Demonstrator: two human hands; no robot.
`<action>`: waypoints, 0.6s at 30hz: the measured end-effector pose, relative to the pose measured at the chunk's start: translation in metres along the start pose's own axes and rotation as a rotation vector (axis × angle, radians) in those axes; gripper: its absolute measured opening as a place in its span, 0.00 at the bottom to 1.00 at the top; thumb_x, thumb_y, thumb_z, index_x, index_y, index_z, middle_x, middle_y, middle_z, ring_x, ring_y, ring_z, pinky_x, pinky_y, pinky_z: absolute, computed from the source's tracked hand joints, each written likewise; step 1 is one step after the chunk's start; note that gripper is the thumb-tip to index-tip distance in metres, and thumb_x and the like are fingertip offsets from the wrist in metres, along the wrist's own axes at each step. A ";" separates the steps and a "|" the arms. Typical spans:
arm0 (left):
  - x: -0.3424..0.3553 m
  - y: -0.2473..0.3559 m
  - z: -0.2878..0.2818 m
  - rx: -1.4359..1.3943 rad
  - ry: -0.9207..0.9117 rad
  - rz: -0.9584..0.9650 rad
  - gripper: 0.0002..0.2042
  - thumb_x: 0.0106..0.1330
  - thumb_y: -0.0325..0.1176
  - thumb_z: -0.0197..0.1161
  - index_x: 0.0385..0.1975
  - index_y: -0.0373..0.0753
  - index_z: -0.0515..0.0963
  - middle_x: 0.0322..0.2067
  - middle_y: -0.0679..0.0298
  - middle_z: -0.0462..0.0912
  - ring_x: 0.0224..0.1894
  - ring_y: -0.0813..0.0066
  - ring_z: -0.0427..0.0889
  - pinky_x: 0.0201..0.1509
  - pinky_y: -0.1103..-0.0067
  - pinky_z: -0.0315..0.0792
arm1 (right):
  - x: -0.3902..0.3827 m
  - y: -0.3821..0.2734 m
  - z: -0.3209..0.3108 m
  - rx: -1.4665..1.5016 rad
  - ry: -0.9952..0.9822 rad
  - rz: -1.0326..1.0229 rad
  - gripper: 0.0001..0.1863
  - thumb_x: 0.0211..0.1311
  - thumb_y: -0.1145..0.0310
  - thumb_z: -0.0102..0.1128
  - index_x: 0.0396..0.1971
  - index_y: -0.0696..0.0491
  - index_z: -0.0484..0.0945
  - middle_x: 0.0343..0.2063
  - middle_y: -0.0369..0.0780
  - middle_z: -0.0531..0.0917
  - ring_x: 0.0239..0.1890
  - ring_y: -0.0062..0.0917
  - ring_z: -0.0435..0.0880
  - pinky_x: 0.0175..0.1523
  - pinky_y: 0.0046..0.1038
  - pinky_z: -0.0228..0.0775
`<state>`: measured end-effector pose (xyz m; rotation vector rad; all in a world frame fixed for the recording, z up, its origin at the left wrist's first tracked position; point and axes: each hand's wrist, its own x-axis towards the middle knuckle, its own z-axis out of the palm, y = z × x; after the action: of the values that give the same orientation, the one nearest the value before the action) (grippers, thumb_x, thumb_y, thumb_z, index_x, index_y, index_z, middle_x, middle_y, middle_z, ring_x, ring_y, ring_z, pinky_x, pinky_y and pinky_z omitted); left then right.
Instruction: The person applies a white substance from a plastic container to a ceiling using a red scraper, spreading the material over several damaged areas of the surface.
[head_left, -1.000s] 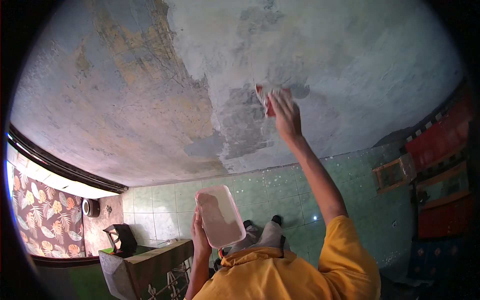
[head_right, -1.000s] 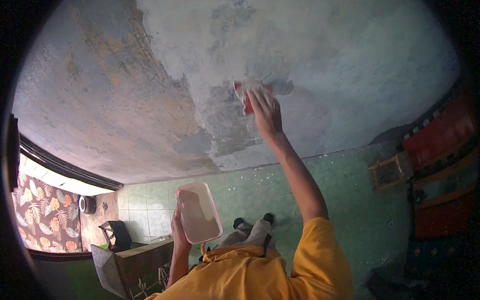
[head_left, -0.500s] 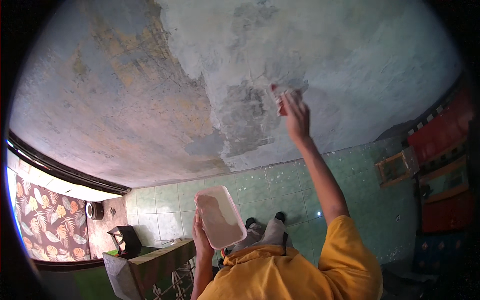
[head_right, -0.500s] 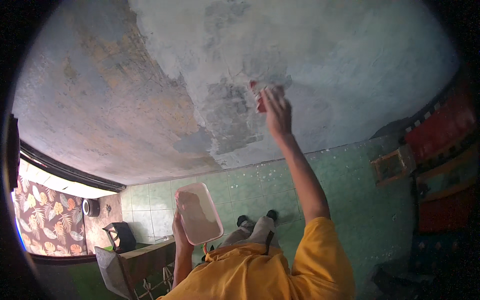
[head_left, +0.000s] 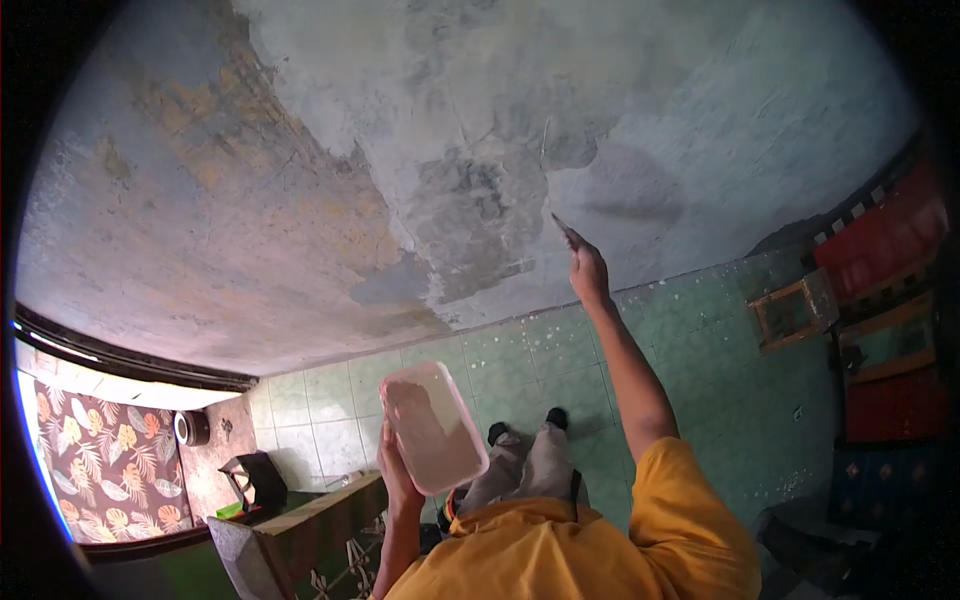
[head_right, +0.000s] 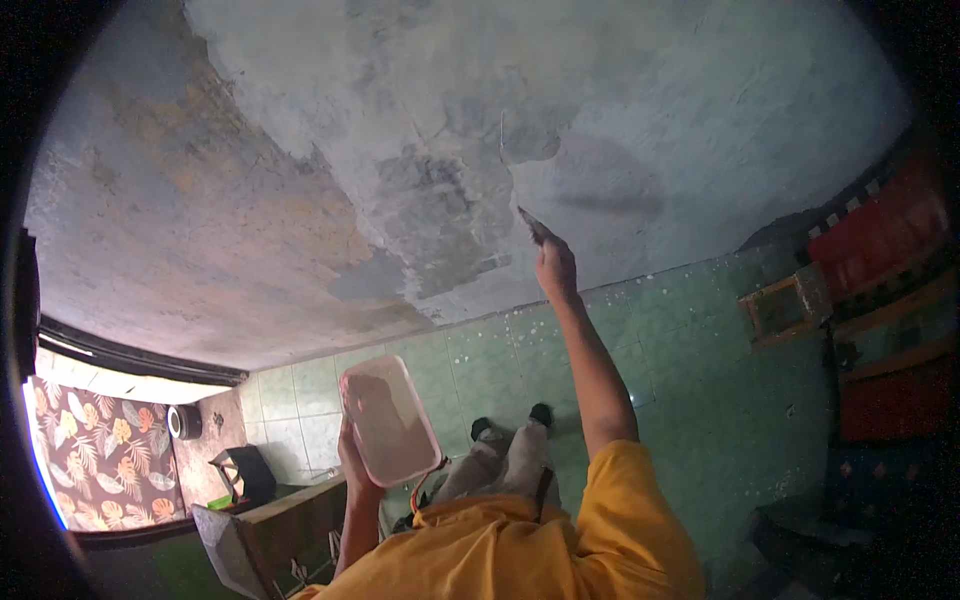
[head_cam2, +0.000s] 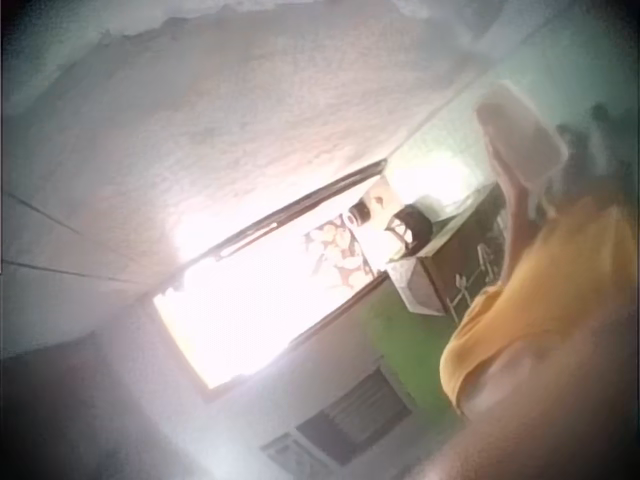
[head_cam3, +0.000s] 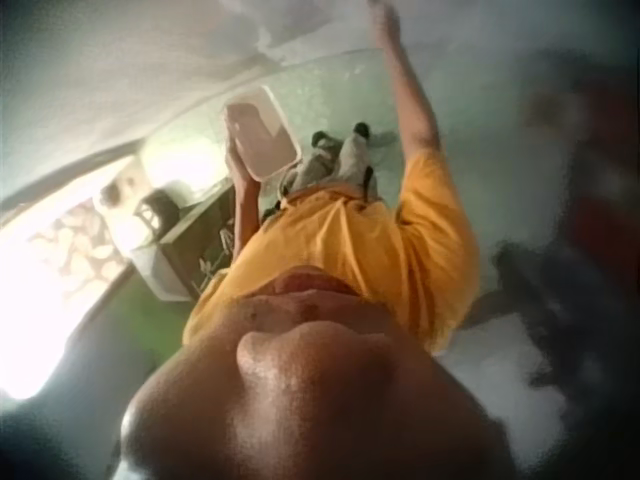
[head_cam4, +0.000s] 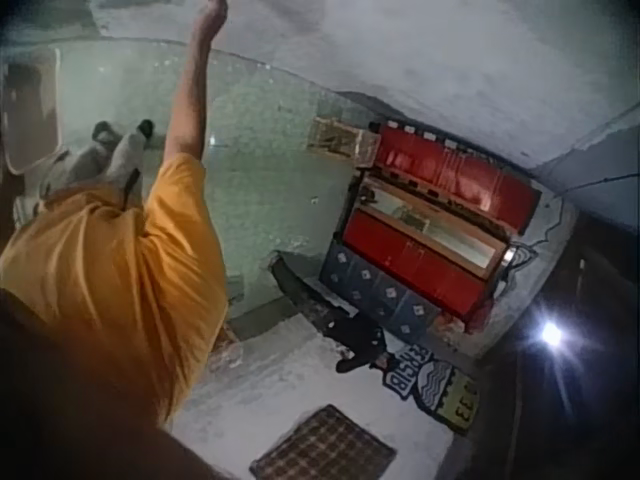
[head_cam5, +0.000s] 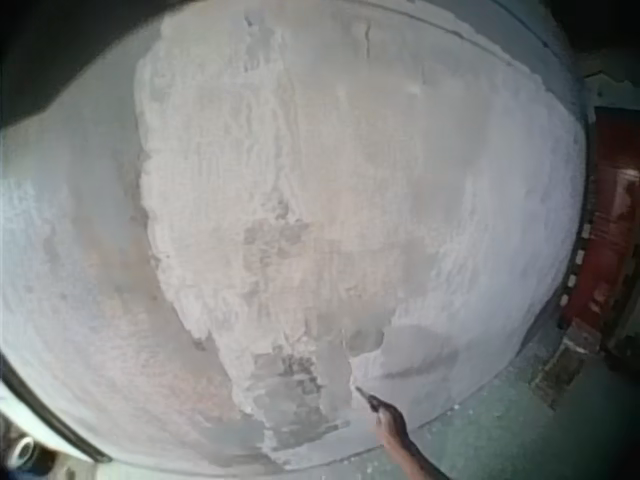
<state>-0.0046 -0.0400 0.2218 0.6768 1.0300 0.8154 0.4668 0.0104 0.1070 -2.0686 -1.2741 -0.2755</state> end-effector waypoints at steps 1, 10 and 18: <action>0.001 0.004 0.013 0.026 -0.004 0.013 0.28 0.76 0.52 0.45 0.66 0.38 0.66 0.56 0.61 0.75 0.57 0.70 0.76 0.59 0.72 0.73 | -0.011 0.000 -0.001 0.200 0.044 0.203 0.15 0.70 0.70 0.54 0.53 0.57 0.77 0.45 0.43 0.85 0.45 0.36 0.86 0.46 0.35 0.75; 0.009 0.029 0.044 0.170 -0.063 0.256 0.32 0.77 0.50 0.45 0.71 0.32 0.58 0.67 0.55 0.67 0.69 0.68 0.64 0.71 0.73 0.58 | -0.025 -0.158 -0.132 1.448 -0.127 0.741 0.15 0.71 0.61 0.59 0.48 0.57 0.77 0.37 0.33 0.82 0.39 0.16 0.82 0.41 0.20 0.73; 0.007 0.018 0.027 0.121 -0.136 0.224 0.32 0.78 0.50 0.44 0.71 0.30 0.58 0.68 0.54 0.65 0.69 0.68 0.63 0.72 0.73 0.56 | 0.138 -0.136 -0.143 0.220 0.552 -0.347 0.13 0.70 0.74 0.52 0.50 0.61 0.79 0.46 0.45 0.84 0.49 0.37 0.83 0.55 0.36 0.73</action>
<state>0.0178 -0.0276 0.2428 0.9505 0.8948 0.8921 0.4434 0.0544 0.3427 -1.4370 -1.2346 -0.7667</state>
